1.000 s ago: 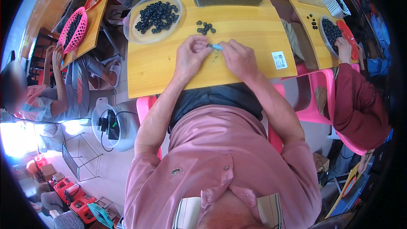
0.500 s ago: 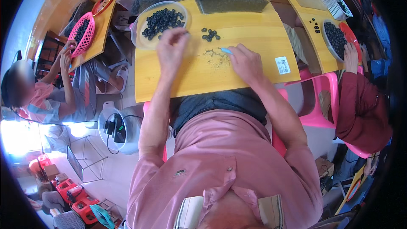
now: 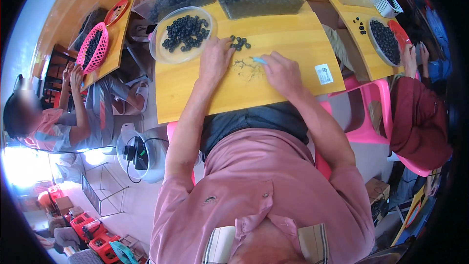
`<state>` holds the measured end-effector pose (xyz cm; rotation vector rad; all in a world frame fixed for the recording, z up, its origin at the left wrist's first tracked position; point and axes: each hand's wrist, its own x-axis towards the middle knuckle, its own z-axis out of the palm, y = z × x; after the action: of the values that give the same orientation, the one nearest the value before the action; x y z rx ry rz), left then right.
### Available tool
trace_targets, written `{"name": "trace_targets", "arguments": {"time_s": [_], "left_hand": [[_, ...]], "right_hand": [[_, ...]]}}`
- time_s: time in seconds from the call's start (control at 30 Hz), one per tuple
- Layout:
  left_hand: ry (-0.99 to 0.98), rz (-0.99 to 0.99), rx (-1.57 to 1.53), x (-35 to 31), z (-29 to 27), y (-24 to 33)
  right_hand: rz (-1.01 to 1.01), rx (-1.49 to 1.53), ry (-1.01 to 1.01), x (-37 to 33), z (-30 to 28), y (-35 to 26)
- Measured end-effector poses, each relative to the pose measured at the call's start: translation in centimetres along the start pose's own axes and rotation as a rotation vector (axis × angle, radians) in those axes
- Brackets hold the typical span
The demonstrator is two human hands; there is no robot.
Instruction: Sorting small black objects on a wooden table into different plastic containers, occasionally using a small blue scraper to assist.
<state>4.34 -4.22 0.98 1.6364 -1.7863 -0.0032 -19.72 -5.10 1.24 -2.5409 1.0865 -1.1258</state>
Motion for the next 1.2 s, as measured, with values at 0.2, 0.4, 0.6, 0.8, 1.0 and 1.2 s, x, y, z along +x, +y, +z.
{"name": "trace_targets", "arguments": {"time_s": [0.2, 0.4, 0.6, 0.8, 1.0, 1.2], "left_hand": [[-0.016, 0.009, -0.012, 0.0, -0.2, -0.1], [-0.037, -0.293, -0.319, -1.4, -1.5, 2.8], [0.031, -0.442, -0.712, -3.3, 0.0, 3.1], [0.012, -0.401, -0.770, -3.6, 1.0, 3.4], [0.019, -0.413, -0.840, -3.8, 1.4, 4.0], [0.004, -0.403, -0.827, -3.9, 1.7, 4.0]], "right_hand": [[0.000, 0.013, -0.018, 0.0, 0.1, 0.0], [0.007, -0.006, -0.038, -0.2, 0.2, 0.4], [0.021, -0.005, -0.046, -0.1, 0.4, 0.3], [0.000, 0.011, 0.011, 0.0, 0.4, 0.3], [-0.082, -0.043, 0.020, 0.0, 0.3, 0.0], [-0.118, -0.114, -0.009, 0.0, 0.4, -0.2]]}}
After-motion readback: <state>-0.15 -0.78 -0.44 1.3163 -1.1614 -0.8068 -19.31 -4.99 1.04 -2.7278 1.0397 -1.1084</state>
